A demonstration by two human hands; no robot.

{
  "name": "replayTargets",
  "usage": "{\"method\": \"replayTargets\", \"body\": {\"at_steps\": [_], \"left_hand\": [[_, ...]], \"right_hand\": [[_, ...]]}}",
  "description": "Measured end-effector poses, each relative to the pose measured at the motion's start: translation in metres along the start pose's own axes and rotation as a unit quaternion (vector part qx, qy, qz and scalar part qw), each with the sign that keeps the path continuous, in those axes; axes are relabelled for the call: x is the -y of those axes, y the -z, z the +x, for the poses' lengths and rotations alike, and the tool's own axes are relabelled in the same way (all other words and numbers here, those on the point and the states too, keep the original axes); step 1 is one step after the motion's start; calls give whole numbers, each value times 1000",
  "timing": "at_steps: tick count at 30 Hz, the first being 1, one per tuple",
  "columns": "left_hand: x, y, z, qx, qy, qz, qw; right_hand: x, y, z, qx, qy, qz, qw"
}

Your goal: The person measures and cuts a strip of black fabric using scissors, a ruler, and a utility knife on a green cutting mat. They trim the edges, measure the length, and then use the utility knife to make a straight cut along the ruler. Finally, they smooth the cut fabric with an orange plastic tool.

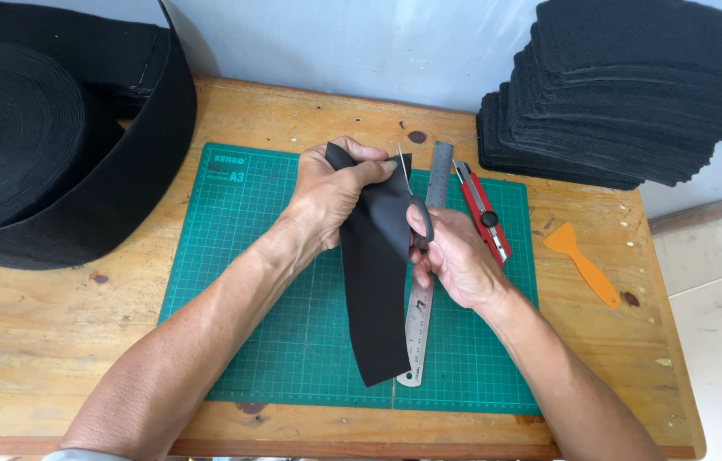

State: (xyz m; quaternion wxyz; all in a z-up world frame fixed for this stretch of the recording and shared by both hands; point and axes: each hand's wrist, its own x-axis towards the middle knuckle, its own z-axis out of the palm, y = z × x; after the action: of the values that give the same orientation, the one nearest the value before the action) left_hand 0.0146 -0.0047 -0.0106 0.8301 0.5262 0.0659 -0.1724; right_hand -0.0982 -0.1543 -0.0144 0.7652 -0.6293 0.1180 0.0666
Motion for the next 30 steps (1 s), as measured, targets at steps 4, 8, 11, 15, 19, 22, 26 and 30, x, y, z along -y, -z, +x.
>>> {"method": "replayTargets", "body": {"at_steps": [4, 8, 11, 15, 19, 22, 26, 30], "left_hand": [[5, 2, 5, 0, -2, 2, 1000], [6, 4, 8, -3, 2, 1, 1000], [8, 5, 9, -3, 8, 2, 1000], [10, 5, 11, -4, 13, -2, 1000], [5, 4, 6, -3, 16, 7, 1000], [3, 3, 5, 5, 3, 3, 1000], [-12, -1, -3, 0, -27, 25, 999], [-24, 6, -5, -30, -81, 83, 993]], "right_hand": [[1, 0, -1, 0, 3, -6, 1000], [1, 0, -3, 2, 10, -13, 1000], [2, -1, -4, 4, 15, -17, 1000], [1, -2, -2, 8, 17, -24, 1000], [1, 0, 0, 1, 20, -16, 1000], [3, 9, 1, 16, 8, 46, 999], [16, 16, -4, 1, 59, 86, 995], [15, 31, -5, -14, 96, 127, 987]]}}
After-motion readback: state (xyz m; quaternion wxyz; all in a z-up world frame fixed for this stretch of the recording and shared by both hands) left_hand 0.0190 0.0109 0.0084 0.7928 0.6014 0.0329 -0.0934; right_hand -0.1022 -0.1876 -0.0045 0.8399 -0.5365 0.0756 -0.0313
